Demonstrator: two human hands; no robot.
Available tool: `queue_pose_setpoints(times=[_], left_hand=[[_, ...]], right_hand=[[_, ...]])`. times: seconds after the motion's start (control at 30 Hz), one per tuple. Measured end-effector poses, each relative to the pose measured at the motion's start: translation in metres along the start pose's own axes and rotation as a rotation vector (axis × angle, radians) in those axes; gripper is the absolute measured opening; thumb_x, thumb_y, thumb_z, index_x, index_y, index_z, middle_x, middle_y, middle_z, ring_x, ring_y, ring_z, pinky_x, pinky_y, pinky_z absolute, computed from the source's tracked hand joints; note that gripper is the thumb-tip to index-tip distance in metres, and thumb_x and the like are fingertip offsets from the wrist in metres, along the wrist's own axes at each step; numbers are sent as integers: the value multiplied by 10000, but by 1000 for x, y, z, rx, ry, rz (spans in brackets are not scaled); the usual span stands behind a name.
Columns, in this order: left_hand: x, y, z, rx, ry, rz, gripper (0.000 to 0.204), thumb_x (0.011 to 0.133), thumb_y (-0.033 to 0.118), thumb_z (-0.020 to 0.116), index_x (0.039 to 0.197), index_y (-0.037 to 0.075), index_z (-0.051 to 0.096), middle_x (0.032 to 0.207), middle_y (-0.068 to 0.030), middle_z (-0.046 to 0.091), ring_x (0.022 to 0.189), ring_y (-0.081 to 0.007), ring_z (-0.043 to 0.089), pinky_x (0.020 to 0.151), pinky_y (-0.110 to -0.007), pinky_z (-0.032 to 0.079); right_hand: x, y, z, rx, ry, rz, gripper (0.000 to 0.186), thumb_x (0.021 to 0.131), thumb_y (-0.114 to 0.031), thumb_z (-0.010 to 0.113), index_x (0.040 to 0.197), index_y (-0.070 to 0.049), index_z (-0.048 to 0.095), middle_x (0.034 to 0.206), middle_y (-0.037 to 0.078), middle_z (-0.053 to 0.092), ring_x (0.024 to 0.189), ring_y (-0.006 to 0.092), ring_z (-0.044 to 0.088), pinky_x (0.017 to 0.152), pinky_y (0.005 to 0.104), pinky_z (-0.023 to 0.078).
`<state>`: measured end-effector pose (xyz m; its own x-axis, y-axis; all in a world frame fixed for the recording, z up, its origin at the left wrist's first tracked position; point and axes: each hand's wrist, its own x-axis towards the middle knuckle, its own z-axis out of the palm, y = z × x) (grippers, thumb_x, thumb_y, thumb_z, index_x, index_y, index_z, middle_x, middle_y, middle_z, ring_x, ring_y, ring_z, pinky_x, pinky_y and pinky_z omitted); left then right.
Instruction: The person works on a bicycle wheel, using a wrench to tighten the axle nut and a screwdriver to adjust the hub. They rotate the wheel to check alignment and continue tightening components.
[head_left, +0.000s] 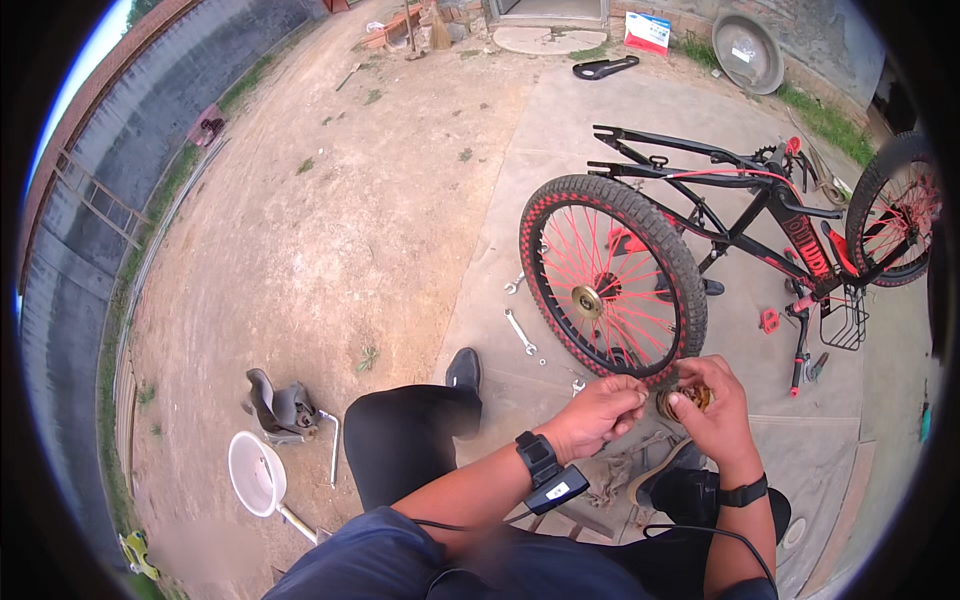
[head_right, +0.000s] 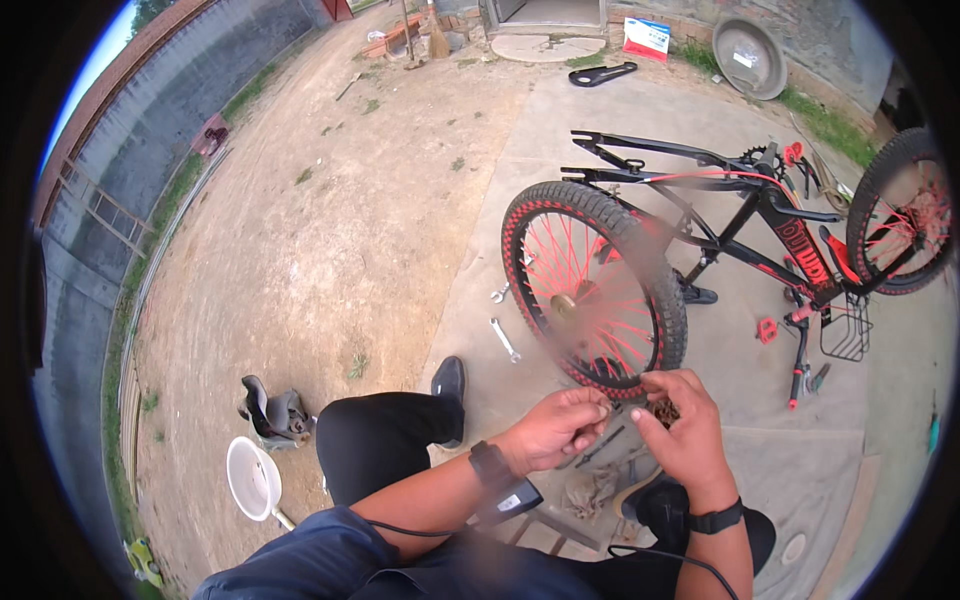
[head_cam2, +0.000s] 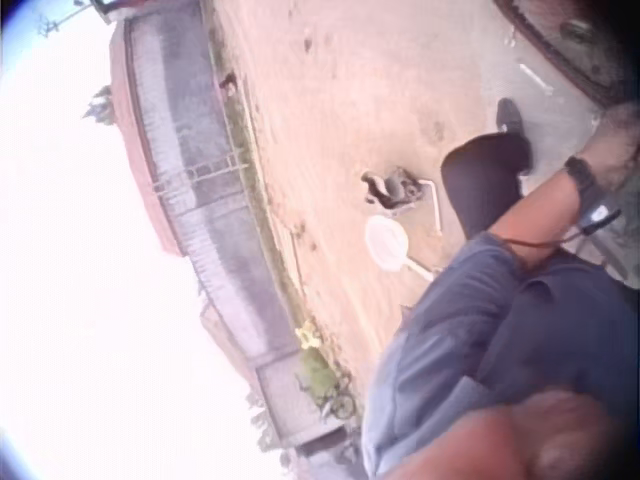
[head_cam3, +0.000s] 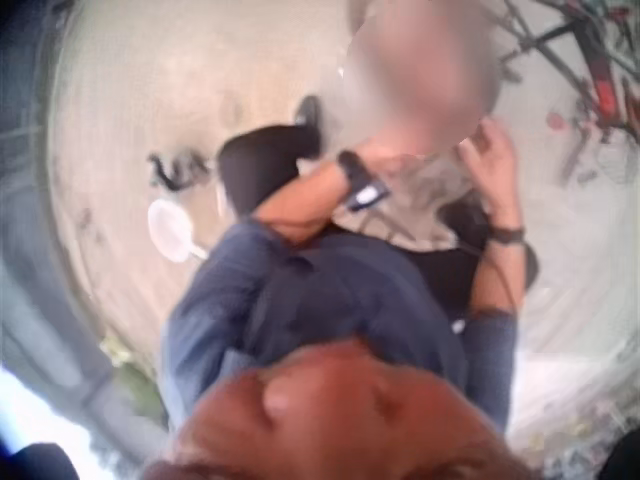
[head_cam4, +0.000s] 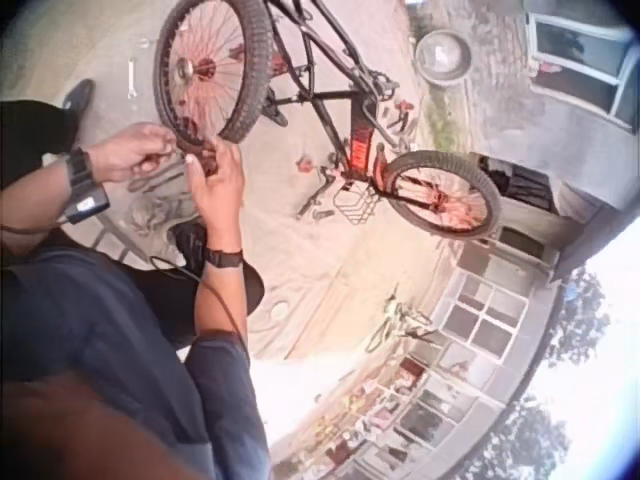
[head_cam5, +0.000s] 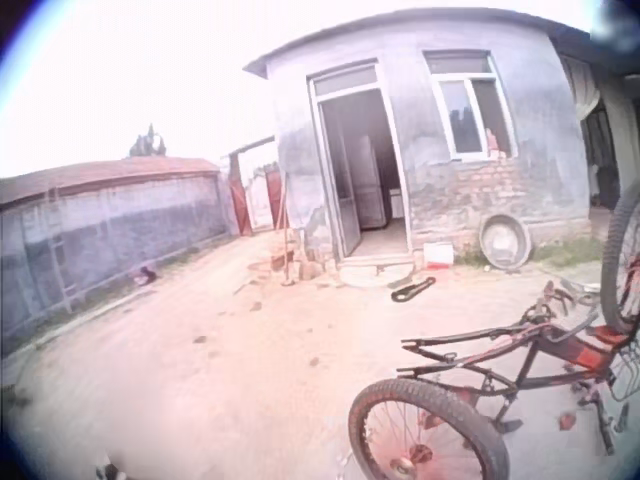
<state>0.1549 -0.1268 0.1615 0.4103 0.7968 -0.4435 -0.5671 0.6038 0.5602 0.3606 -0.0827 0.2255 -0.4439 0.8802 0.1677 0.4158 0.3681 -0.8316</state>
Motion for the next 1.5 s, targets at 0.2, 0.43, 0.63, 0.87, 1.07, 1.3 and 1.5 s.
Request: queue_pose_setpoints(times=[0.2, 0.43, 0.63, 0.87, 1.07, 1.3, 1.5], left_hand=[[-37, 7, 13, -86, -36, 80, 66, 997, 139, 568, 1028, 86, 590, 807, -6, 574, 554, -55, 480, 428, -195, 306], [-48, 3, 23, -105, -102, 90, 66, 999, 137, 565, 1027, 83, 589, 812, 1, 566, 549, -55, 468, 426, -193, 305], [-53, -1, 27, -79, -62, 51, 53, 996, 130, 570, 1016, 83, 583, 793, 3, 564, 541, -55, 456, 426, -193, 298], [-50, -14, 35, -75, -32, -32, 47, 987, 115, 581, 1020, 81, 580, 787, 1, 566, 541, -66, 459, 437, -208, 305], [-42, -19, 35, -86, -42, -38, 48, 986, 131, 601, 1019, 96, 596, 795, -1, 578, 539, -72, 461, 441, -206, 311], [-40, -13, 37, -96, -67, -18, 54, 1002, 139, 564, 1000, 86, 571, 818, -4, 537, 558, -80, 415, 474, -216, 308], [-35, -9, 23, -116, -84, -2, 34, 991, 117, 566, 999, 84, 569, 812, -17, 548, 560, -88, 437, 478, -219, 325]], right_hand=[[-12, -21, 10, 175, -74, -52, 364, 758, -41, 763, 1113, -13, 687, 1035, 107, 635, 895, 217, 656, 807, 327, 539], [-22, -23, 12, 181, -101, -162, 348, 741, -34, 777, 1078, -11, 696, 1002, 113, 665, 917, 240, 660, 829, 338, 539], [-26, -21, 10, 127, -104, -206, 329, 769, -60, 776, 1087, -44, 694, 1008, 108, 666, 933, 260, 655, 835, 355, 534], [-35, -11, 4, 63, -80, -224, 227, 778, -58, 767, 999, -63, 712, 1007, 87, 666, 979, 270, 656, 858, 375, 520], [-41, -10, -5, 63, -100, -163, 246, 782, -54, 754, 1023, -55, 709, 1011, 84, 663, 971, 250, 656, 865, 368, 521], [-46, -4, -22, 156, -49, 6, 288, 821, -14, 723, 1104, -36, 678, 1082, 71, 617, 936, 159, 650, 832, 292, 528], [-47, 22, -64, 215, 175, 85, 303, 908, -55, 693, 1203, -16, 634, 1087, 49, 628, 1016, 136, 634, 876, 295, 519]])
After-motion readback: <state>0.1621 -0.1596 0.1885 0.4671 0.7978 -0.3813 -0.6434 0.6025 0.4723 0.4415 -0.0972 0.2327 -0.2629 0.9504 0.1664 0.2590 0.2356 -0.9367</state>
